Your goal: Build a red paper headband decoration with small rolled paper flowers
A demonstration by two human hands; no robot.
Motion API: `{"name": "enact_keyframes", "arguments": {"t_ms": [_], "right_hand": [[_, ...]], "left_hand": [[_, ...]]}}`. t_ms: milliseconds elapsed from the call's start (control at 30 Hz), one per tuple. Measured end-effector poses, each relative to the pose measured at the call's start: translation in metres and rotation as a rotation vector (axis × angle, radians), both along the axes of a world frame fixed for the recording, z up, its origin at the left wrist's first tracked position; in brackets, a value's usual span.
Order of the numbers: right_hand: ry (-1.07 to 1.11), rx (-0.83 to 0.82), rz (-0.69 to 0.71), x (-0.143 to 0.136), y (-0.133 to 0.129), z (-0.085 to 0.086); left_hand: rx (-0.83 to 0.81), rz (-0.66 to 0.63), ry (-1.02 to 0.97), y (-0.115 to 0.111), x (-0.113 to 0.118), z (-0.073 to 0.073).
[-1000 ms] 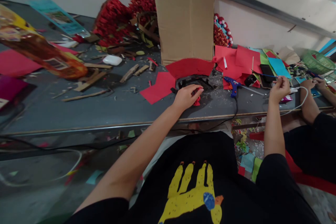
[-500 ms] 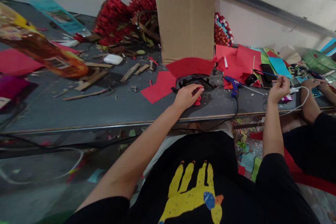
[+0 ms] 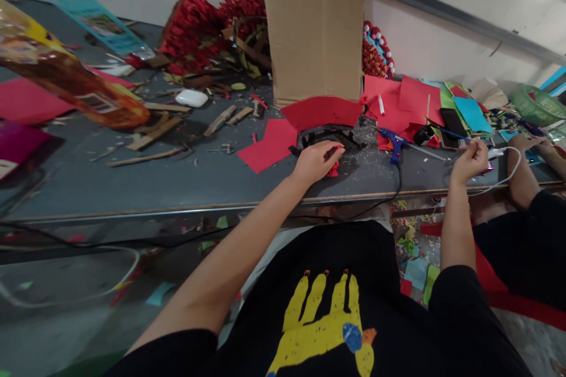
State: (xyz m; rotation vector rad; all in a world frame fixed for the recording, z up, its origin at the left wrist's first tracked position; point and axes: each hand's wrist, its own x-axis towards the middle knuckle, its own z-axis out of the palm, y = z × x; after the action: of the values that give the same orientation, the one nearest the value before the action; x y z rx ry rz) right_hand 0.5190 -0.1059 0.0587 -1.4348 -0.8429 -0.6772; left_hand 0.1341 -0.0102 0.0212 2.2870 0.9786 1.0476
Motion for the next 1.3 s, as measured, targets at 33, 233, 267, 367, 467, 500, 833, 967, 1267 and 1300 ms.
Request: {"name": "enact_keyframes", "arguments": {"t_ms": [33, 233, 267, 367, 467, 500, 833, 967, 1267, 1300], "right_hand": [[0.003, 0.022, 0.012, 0.000, 0.002, 0.001], [0.002, -0.011, 0.040, -0.006, 0.012, -0.004], [-0.001, -0.021, 0.036, -0.006, 0.012, -0.006], [-0.017, -0.047, 0.027, -0.005, 0.008, -0.012], [-0.032, -0.084, 0.011, -0.003, 0.000, -0.015], [-0.037, -0.096, 0.008, -0.003, -0.002, -0.015], [0.027, -0.012, -0.037, 0.002, 0.000, -0.012], [0.046, -0.004, 0.004, -0.004, 0.010, -0.006], [-0.015, -0.120, -0.030, -0.008, 0.003, -0.015], [-0.027, -0.118, -0.023, -0.007, 0.001, -0.017]], "left_hand": [[-0.001, 0.001, -0.001, 0.000, 0.000, 0.000], [0.007, 0.006, -0.005, 0.000, 0.000, -0.001], [0.007, 0.005, -0.005, 0.000, 0.000, -0.001], [0.000, 0.002, -0.006, -0.001, 0.000, 0.000], [-0.005, 0.001, 0.000, -0.001, 0.000, 0.000], [-0.004, 0.002, 0.001, -0.001, 0.000, 0.001], [0.000, 0.003, 0.010, 0.000, 0.000, -0.001], [0.004, 0.002, 0.002, 0.001, 0.000, -0.002], [0.003, 0.002, 0.007, 0.000, 0.000, 0.000], [0.004, 0.002, 0.006, 0.000, 0.000, 0.000]]}}
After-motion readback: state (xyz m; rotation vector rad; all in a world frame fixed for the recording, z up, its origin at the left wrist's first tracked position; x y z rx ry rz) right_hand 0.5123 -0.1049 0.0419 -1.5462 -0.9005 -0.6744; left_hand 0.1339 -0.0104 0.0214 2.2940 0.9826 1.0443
